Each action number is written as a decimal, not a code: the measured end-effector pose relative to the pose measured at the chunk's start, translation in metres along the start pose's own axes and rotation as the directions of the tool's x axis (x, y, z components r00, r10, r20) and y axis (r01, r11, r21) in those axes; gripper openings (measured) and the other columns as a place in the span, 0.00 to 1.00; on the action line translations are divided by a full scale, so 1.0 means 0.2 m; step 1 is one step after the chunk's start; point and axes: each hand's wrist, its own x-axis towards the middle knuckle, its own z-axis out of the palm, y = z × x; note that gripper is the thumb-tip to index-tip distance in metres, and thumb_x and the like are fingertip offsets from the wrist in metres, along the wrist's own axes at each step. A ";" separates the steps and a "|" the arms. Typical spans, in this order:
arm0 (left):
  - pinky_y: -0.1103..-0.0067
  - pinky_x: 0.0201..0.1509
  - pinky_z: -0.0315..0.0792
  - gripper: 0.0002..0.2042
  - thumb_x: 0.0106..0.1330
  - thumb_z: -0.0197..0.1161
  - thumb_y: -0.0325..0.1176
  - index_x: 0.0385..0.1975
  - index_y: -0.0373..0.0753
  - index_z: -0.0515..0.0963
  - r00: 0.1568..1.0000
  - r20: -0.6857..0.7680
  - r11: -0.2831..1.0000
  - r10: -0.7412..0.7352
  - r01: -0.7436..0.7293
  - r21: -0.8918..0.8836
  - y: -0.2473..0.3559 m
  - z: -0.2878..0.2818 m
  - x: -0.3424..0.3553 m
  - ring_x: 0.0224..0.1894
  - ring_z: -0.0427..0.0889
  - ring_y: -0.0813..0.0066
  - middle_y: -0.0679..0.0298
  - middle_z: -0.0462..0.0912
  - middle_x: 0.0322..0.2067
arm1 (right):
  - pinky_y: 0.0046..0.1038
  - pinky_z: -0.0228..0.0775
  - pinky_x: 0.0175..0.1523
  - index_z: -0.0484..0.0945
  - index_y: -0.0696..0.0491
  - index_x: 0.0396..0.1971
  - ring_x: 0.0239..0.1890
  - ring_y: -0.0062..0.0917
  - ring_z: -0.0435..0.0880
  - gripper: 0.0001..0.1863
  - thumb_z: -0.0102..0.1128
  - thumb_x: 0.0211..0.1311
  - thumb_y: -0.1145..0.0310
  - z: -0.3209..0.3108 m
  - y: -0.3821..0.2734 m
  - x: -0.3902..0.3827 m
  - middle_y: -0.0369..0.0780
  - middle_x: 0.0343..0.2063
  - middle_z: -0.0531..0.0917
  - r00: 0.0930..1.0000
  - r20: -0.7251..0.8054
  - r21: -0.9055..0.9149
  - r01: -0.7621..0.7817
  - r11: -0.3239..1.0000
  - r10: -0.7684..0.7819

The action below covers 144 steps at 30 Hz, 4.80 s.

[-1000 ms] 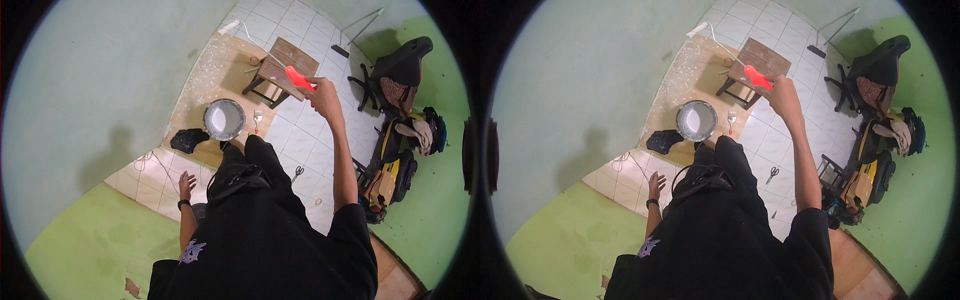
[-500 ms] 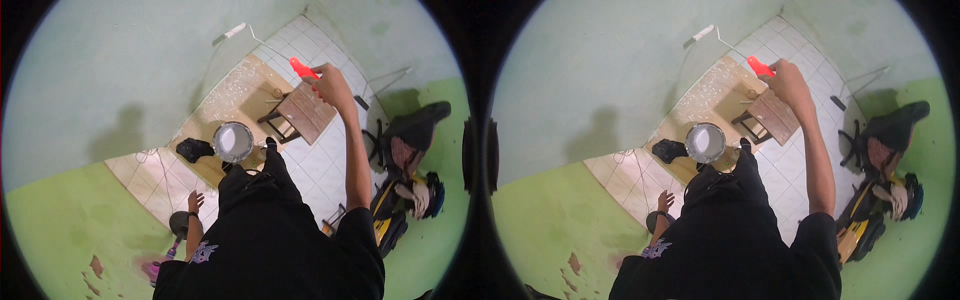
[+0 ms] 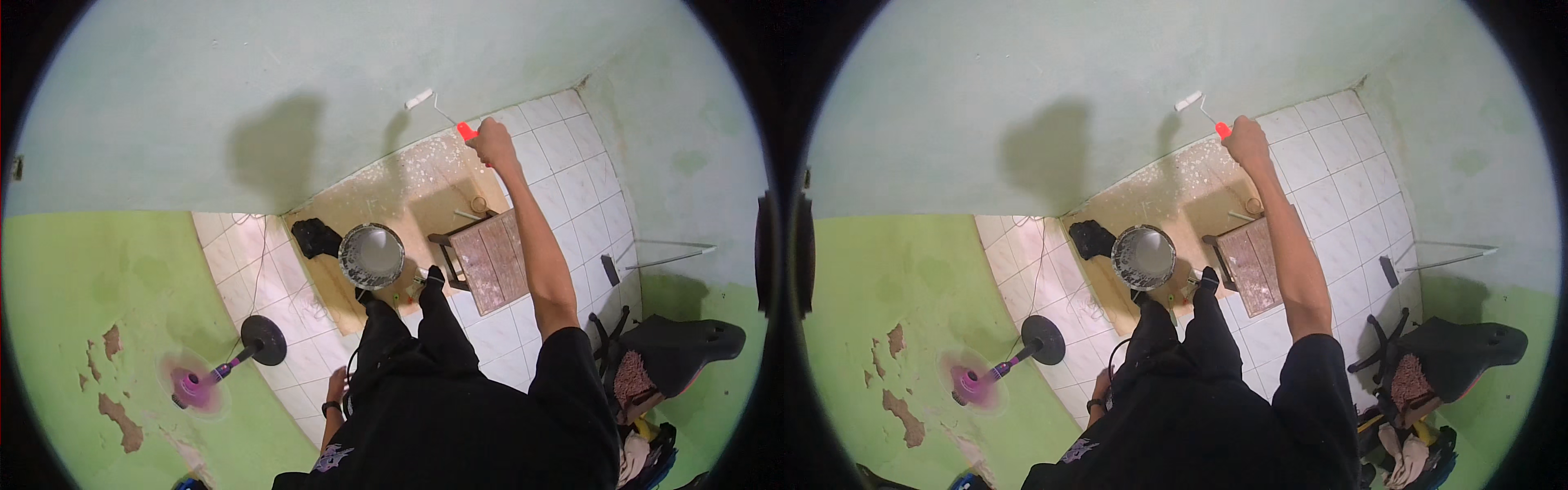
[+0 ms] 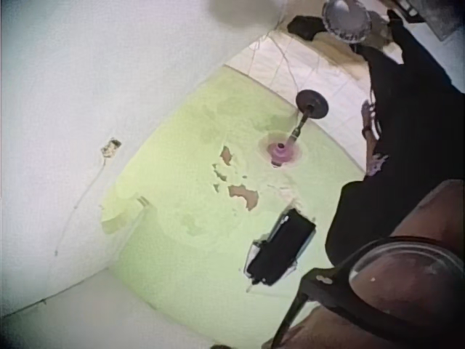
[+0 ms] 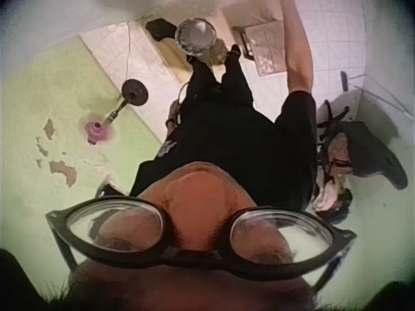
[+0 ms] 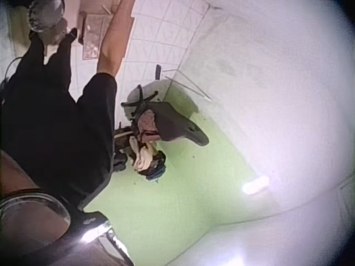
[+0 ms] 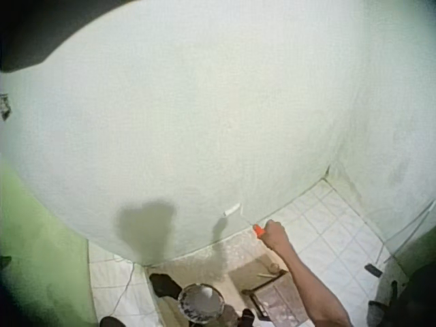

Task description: Using a paint roller to apply white paint to a wall.

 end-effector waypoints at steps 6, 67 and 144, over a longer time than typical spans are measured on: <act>0.69 0.48 0.71 0.22 0.67 0.46 0.44 0.56 0.39 0.65 0.995 -0.058 0.995 -0.077 0.081 0.063 -0.27 0.05 -0.07 0.46 0.76 0.62 0.55 0.77 0.45 | 0.29 0.71 0.24 0.78 0.66 0.37 0.16 0.28 0.80 0.18 0.63 0.50 0.67 -0.25 -0.21 -0.36 0.48 0.17 0.80 0.996 0.055 0.179 -0.073 0.981 0.064; 0.78 0.32 0.72 0.22 0.66 0.47 0.48 0.56 0.44 0.66 0.971 -0.152 0.949 -0.183 0.134 -0.286 0.17 0.22 -0.09 0.34 0.80 0.73 0.61 0.80 0.40 | 0.30 0.73 0.38 0.78 0.62 0.41 0.33 0.38 0.84 0.20 0.65 0.46 0.72 -0.85 -0.08 -0.78 0.54 0.33 0.81 0.966 0.052 0.448 -0.248 0.859 0.252; 0.69 0.55 0.64 0.34 0.60 0.61 0.37 0.59 0.84 0.54 -0.225 0.355 -0.132 0.907 -0.954 -0.268 2.40 0.10 -2.17 0.63 0.50 0.66 0.83 0.49 0.65 | 0.25 0.74 0.38 0.78 0.65 0.39 0.31 0.23 0.82 0.18 0.68 0.47 0.73 -0.31 -0.20 -1.28 0.46 0.29 0.84 0.966 -0.236 0.644 0.076 0.761 0.103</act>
